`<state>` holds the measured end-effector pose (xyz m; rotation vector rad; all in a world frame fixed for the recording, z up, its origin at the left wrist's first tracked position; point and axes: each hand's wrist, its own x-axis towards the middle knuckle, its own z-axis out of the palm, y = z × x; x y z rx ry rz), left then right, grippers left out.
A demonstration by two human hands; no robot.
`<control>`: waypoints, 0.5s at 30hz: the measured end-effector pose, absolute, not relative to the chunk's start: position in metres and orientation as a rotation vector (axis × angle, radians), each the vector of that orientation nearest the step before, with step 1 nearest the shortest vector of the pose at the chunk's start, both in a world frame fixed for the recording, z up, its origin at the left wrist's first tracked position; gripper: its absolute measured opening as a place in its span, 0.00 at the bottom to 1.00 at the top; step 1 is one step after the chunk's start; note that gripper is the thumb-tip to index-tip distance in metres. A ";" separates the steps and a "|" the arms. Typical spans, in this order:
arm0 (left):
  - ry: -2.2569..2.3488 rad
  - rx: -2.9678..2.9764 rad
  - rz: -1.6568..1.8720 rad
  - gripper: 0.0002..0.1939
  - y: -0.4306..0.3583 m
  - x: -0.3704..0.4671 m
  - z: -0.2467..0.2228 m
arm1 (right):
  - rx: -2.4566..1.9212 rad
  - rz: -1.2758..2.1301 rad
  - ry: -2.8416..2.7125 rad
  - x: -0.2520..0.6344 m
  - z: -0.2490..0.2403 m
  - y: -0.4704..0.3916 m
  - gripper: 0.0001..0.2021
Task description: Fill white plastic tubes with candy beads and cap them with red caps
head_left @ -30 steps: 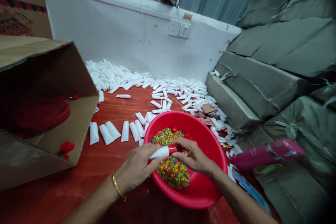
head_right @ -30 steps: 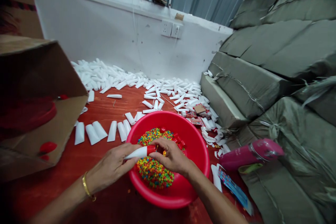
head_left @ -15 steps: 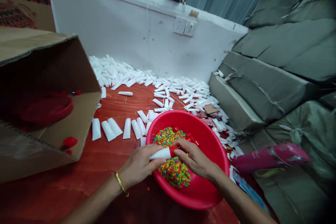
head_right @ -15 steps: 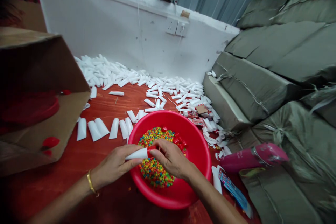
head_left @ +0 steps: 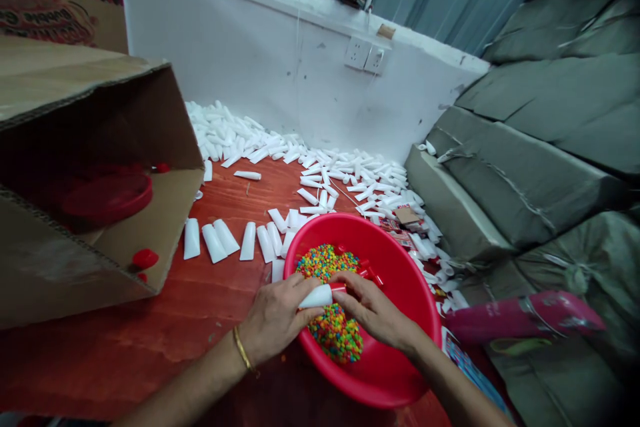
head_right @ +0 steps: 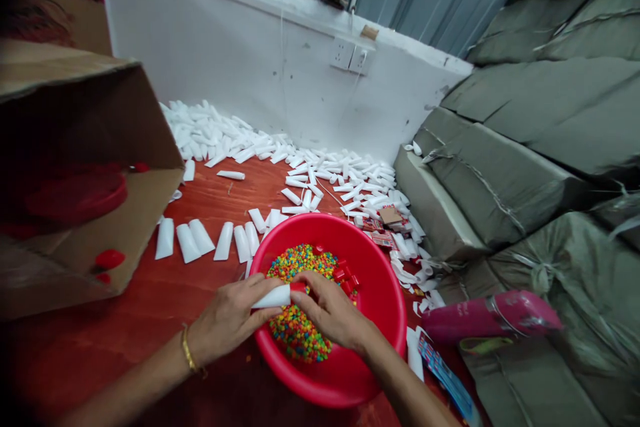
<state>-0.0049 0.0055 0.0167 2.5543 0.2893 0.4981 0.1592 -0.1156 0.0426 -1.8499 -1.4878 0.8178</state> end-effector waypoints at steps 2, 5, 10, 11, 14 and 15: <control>0.266 2.577 0.503 0.13 0.004 -0.006 0.015 | -1.840 0.833 -1.536 0.161 0.041 -0.117 0.19; 0.222 2.676 0.592 0.13 -0.002 -0.006 0.007 | -1.895 0.960 -1.430 0.160 0.033 -0.116 0.24; 0.249 2.650 0.831 0.16 -0.012 -0.005 0.005 | -1.995 1.064 -1.367 0.166 0.034 -0.097 0.31; 0.277 2.598 0.857 0.16 -0.012 -0.009 0.007 | -2.088 0.969 -1.429 0.172 0.035 -0.090 0.32; 0.376 2.481 0.855 0.16 -0.010 -0.040 0.005 | -2.559 0.417 -1.637 0.197 0.030 -0.064 0.27; 0.428 2.476 0.847 0.16 -0.008 -0.058 -0.001 | -2.673 0.304 -1.633 0.206 0.025 -0.056 0.25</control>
